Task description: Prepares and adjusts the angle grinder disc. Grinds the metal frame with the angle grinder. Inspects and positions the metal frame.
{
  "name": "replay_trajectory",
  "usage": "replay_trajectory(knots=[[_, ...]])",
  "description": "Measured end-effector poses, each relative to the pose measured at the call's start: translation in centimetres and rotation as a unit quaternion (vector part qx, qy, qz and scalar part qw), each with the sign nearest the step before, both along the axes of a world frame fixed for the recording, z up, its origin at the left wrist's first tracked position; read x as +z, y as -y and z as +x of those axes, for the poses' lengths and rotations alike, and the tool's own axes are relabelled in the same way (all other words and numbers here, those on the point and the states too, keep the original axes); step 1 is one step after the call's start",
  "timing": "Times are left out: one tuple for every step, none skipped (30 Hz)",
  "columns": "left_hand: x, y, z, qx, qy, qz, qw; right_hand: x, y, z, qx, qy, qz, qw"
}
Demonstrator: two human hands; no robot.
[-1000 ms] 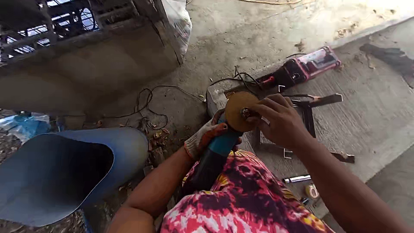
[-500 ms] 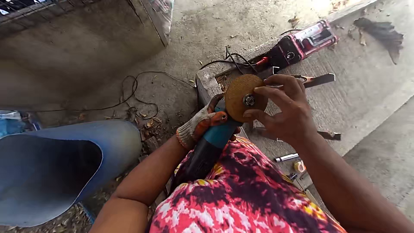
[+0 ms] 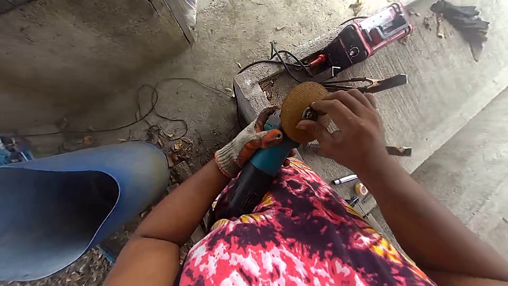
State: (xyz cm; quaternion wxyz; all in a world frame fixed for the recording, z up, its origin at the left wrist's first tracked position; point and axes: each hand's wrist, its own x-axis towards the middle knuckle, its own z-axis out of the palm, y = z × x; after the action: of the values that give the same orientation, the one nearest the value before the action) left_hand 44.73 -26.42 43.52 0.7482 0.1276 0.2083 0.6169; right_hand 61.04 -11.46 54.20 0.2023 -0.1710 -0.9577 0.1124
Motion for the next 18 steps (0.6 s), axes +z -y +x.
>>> replay_trajectory(knots=[[0.0,-0.1,0.0,-0.004,-0.004,-0.006,1.0,-0.4,0.2,-0.1,0.001,-0.006,0.009,1.0],[-0.1,-0.1,-0.1,-0.011,-0.006,-0.01,1.0,-0.7,0.1,-0.1,0.016,-0.006,0.013,1.0],[-0.3,0.0,-0.1,-0.02,-0.006,-0.009,1.0,-1.0,-0.2,0.0,0.042,-0.001,0.014,0.999],[-0.6,0.2,0.0,-0.027,-0.005,-0.012,1.0,-1.2,-0.7,0.3,0.08,0.007,0.01,0.997],[-0.8,0.5,0.2,-0.032,0.0,-0.017,0.999,-1.3,-1.2,0.6,0.124,0.015,-0.002,0.992],[-1.2,0.6,0.4,-0.038,0.004,-0.015,0.999,-1.4,-1.9,0.9,0.17,0.025,-0.02,0.985],[-1.5,0.8,0.5,-0.043,0.006,-0.012,0.999,-1.3,-2.5,1.2,0.204,0.037,-0.044,0.977],[-1.8,0.9,0.6,-0.049,0.014,-0.006,0.999,-1.2,-2.8,1.5,0.219,0.05,-0.068,0.972],[-1.8,0.9,0.6,-0.052,0.02,0.002,0.998,-0.9,-3.0,1.7,0.212,0.054,-0.083,0.972],[-1.6,0.9,0.5,-0.051,0.029,0.007,0.998,-0.6,-2.9,2.0,0.18,0.05,-0.088,0.979],[-1.3,0.9,0.4,-0.048,0.037,0.013,0.998,-0.2,-2.6,2.2,0.131,0.044,-0.095,0.986],[-0.9,0.9,0.3,-0.042,0.038,0.013,0.998,0.2,-2.3,2.2,0.076,0.043,-0.106,0.99],[-0.6,0.9,0.2,-0.037,0.039,0.017,0.998,0.6,-2.0,2.2,0.022,0.045,-0.128,0.99],[-0.2,1.0,0.2,-0.029,0.043,0.022,0.998,1.0,-1.8,2.1,-0.025,0.054,-0.166,0.984],[-0.1,1.1,0.1,-0.021,0.052,0.031,0.998,1.2,-1.6,2.1,-0.058,0.059,-0.228,0.97],[-0.1,1.3,0.2,-0.014,0.065,0.043,0.997,1.4,-1.5,2.0,-0.076,0.054,-0.302,0.949],[-0.1,1.4,0.3,-0.01,0.077,0.056,0.995,1.5,-1.4,1.9,-0.084,0.038,-0.374,0.923],[-0.1,1.4,0.4,-0.009,0.083,0.064,0.994,1.5,-1.3,1.8,-0.084,0.02,-0.427,0.9]])
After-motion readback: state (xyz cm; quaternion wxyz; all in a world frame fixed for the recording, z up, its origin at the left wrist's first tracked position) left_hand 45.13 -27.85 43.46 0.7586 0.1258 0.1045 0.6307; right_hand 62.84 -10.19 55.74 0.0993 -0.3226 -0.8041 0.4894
